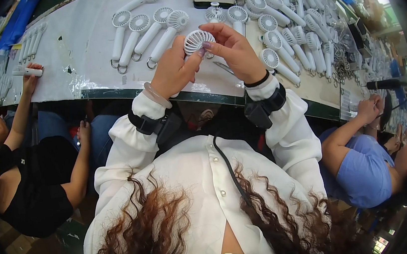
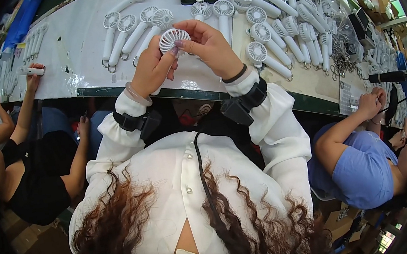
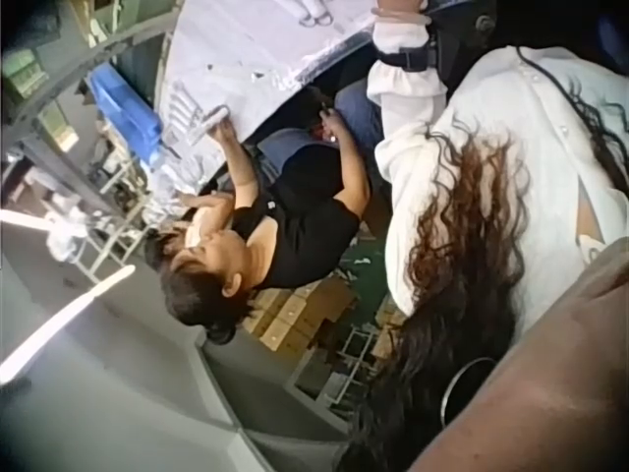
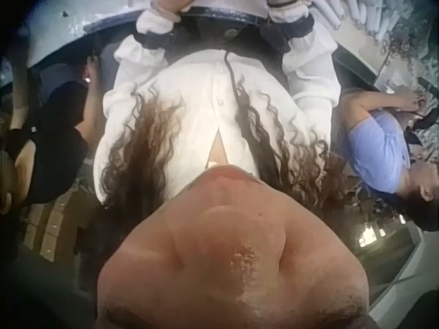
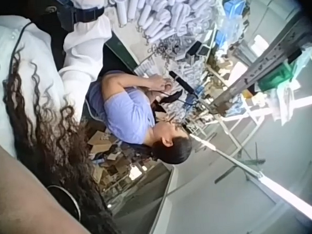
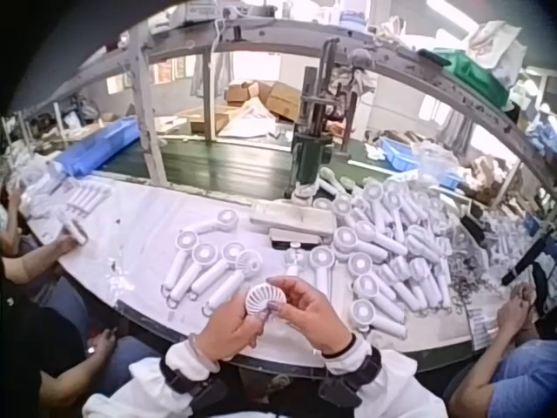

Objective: The person picks up a handheld fan, trims it with a tool, and presses a small circular component into the center of the fan head. Then, they press the fan into a machine before setting it aside and repeating the process.

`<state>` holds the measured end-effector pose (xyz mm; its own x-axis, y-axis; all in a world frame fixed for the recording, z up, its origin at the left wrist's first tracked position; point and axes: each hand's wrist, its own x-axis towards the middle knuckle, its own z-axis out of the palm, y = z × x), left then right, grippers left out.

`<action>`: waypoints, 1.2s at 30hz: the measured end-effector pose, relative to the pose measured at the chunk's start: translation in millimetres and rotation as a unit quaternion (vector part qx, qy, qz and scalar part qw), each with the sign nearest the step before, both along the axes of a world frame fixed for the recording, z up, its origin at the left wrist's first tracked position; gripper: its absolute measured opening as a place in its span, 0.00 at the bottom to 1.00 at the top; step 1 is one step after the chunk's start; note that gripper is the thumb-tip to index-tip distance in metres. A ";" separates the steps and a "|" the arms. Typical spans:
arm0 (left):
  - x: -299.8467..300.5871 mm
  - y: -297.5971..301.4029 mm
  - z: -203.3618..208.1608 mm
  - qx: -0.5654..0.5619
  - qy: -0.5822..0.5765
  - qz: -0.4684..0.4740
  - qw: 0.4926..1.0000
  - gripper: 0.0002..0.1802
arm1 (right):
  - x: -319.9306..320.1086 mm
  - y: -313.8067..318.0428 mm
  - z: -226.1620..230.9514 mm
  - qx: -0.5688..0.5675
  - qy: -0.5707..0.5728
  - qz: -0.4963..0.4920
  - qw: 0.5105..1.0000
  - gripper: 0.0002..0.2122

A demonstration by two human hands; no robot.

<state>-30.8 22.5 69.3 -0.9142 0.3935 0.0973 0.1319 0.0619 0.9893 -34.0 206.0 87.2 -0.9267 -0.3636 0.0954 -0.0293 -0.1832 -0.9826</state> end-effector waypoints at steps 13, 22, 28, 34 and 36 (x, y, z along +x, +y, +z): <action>-2.4 -1.8 -3.0 0.031 -0.024 -0.009 0.999 0.11 | 0.7 -3.0 -1.9 0.008 0.008 -0.017 1.000 0.18; -5.9 -2.5 -6.3 0.143 -0.051 -0.059 0.987 0.09 | 0.4 1.5 6.4 0.060 0.044 0.036 0.997 0.22; -6.3 -1.3 -5.7 0.145 -0.089 -0.068 0.983 0.10 | 1.4 -1.6 5.8 0.020 0.036 0.029 0.999 0.22; -10.3 0.2 -6.1 0.111 -0.049 -0.050 0.991 0.11 | -1.8 -4.3 6.0 0.037 0.037 0.007 0.999 0.21; -13.2 2.9 -6.7 0.115 -0.060 -0.054 0.990 0.11 | -5.0 -1.9 5.0 0.048 0.046 -0.002 0.998 0.21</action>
<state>-44.0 25.3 62.6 -0.8780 0.4704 0.0888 0.0061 -0.1744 0.9847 -39.0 204.2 92.2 -0.9173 -0.3707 0.1456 -0.1218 -0.0870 -0.9887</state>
